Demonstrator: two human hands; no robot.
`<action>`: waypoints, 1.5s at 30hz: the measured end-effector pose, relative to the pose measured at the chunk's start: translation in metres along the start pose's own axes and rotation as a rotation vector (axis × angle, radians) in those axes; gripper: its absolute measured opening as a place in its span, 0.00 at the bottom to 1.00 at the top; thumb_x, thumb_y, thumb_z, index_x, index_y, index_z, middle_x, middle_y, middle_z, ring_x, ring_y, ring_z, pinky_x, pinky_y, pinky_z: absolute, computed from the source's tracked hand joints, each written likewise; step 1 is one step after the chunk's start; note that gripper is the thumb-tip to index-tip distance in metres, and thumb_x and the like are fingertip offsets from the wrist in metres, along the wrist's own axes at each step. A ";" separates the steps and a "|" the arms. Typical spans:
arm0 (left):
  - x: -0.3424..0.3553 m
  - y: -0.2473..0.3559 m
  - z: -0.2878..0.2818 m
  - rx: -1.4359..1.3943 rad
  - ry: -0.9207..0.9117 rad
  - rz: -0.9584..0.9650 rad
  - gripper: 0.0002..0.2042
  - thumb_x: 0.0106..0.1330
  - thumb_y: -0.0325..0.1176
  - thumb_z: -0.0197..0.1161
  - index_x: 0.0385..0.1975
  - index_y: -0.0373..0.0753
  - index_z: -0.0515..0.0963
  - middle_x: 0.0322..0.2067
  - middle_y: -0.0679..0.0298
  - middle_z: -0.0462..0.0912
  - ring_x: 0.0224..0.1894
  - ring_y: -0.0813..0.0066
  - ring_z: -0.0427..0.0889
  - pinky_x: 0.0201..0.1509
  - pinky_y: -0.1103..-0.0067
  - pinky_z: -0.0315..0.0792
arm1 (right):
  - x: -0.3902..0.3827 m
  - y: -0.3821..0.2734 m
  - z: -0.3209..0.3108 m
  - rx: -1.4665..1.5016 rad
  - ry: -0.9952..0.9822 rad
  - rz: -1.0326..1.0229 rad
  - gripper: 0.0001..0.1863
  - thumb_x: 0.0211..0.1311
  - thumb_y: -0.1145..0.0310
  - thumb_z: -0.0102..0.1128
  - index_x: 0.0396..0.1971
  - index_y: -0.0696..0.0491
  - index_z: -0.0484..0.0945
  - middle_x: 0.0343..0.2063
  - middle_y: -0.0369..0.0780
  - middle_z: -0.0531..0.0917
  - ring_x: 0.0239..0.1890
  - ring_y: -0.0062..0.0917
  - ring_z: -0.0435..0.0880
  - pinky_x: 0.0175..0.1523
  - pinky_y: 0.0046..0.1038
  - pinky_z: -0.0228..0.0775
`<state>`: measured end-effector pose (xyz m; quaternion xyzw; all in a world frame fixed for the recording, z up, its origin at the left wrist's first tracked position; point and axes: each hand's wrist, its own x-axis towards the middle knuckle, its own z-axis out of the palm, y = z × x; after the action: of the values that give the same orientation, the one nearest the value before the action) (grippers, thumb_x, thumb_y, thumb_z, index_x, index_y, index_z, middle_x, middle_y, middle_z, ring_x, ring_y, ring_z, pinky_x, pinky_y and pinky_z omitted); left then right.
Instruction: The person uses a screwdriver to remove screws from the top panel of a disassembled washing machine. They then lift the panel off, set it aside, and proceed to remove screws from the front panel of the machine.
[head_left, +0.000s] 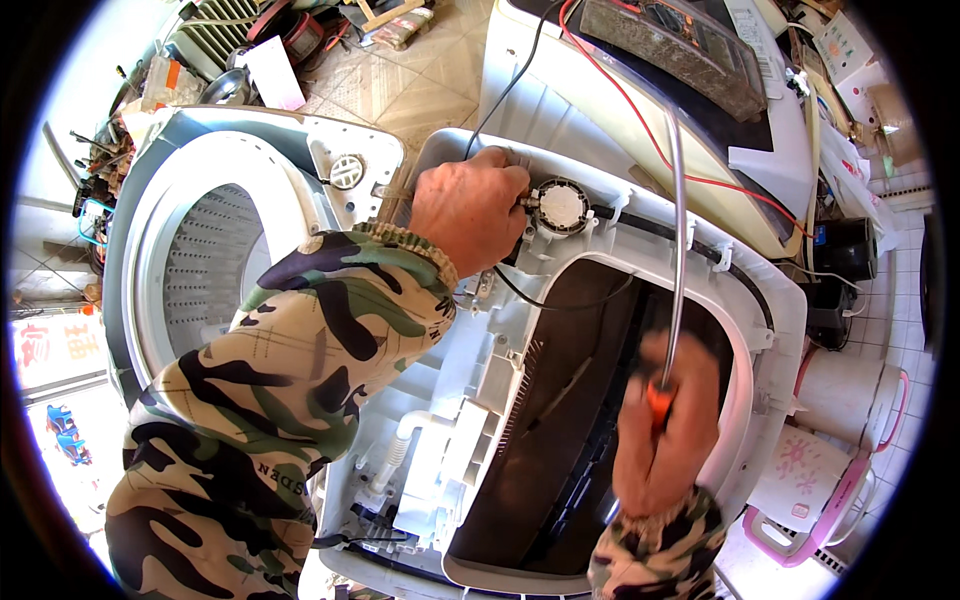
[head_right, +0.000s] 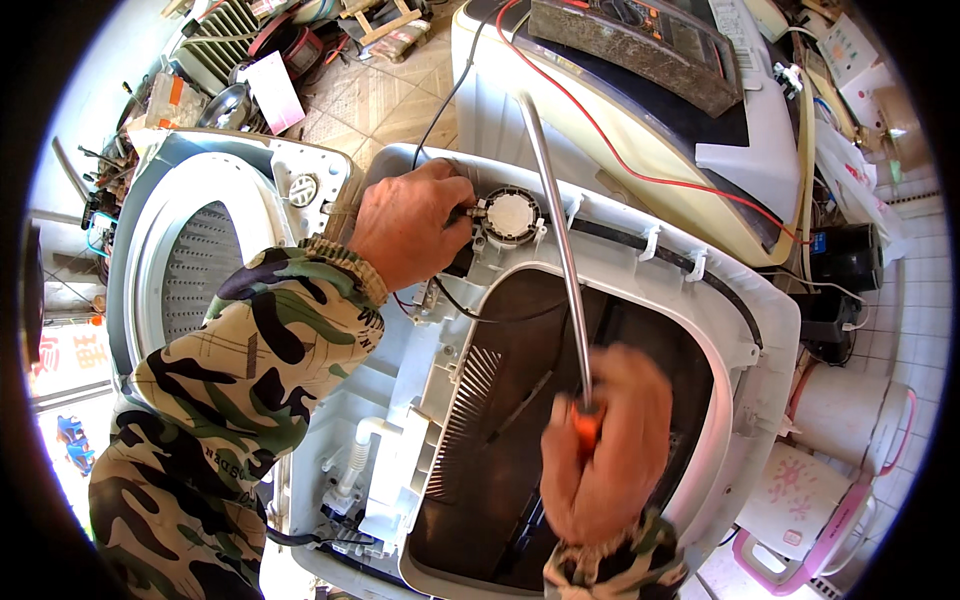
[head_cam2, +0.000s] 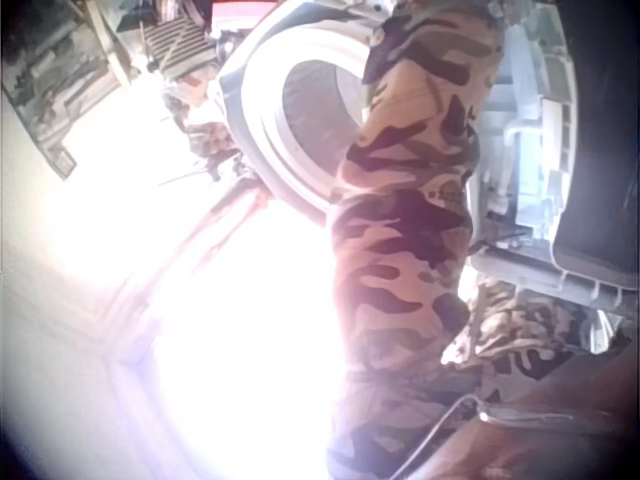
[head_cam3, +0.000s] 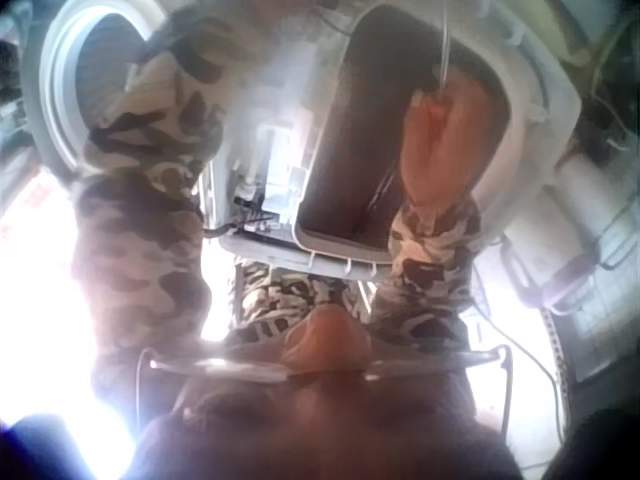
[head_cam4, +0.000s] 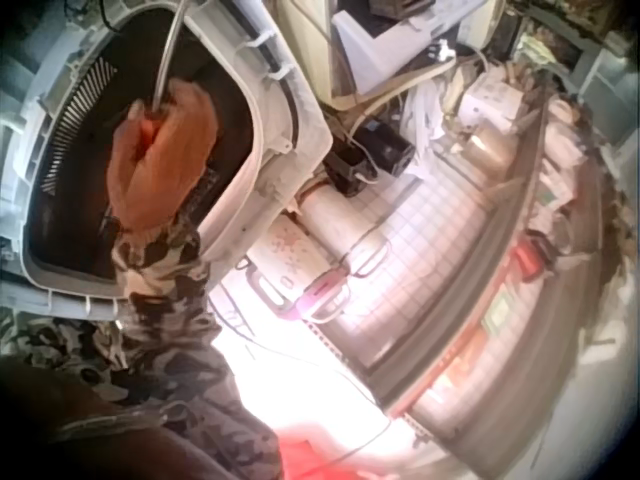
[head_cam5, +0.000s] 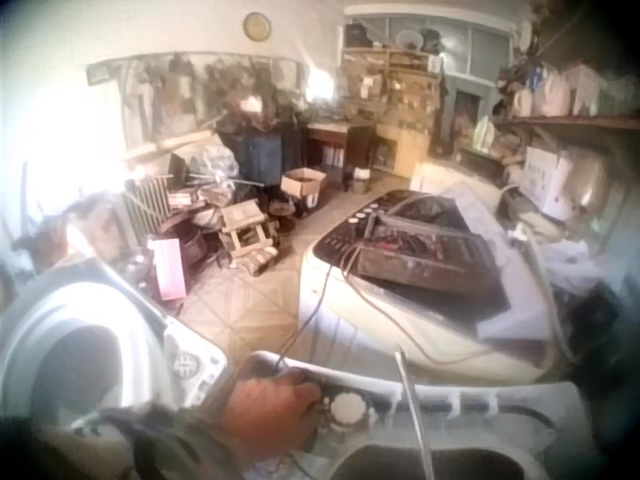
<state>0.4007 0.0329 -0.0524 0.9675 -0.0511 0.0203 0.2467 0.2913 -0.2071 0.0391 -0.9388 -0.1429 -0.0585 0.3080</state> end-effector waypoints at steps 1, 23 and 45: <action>0.000 0.000 0.001 0.010 -0.002 -0.003 0.09 0.59 0.35 0.63 0.36 0.40 0.83 0.41 0.59 0.82 0.42 0.52 0.83 0.45 0.60 0.75 | 0.018 -0.001 0.005 0.036 -0.015 0.036 0.15 0.58 0.75 0.64 0.42 0.64 0.74 0.49 0.53 0.80 0.50 0.51 0.77 0.52 0.41 0.72; -0.013 -0.004 -0.030 0.018 0.005 -0.030 0.12 0.60 0.35 0.63 0.40 0.39 0.83 0.44 0.57 0.82 0.44 0.51 0.83 0.50 0.61 0.76 | 0.079 0.003 0.031 0.306 0.027 0.177 0.14 0.66 0.67 0.63 0.43 0.63 0.79 0.32 0.49 0.83 0.36 0.40 0.84 0.42 0.35 0.74; -0.176 0.151 -0.076 -0.223 -0.038 -0.087 0.26 0.59 0.33 0.70 0.58 0.38 0.72 0.53 0.51 0.79 0.45 0.49 0.83 0.46 0.59 0.78 | -0.253 -0.086 -0.114 0.367 -0.187 0.707 0.12 0.56 0.66 0.74 0.25 0.55 0.78 0.16 0.42 0.81 0.21 0.31 0.85 0.27 0.31 0.75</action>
<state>0.2085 -0.0464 0.0748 0.9355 -0.0156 -0.0146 0.3526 0.0214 -0.2678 0.1292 -0.8608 0.1531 0.1628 0.4573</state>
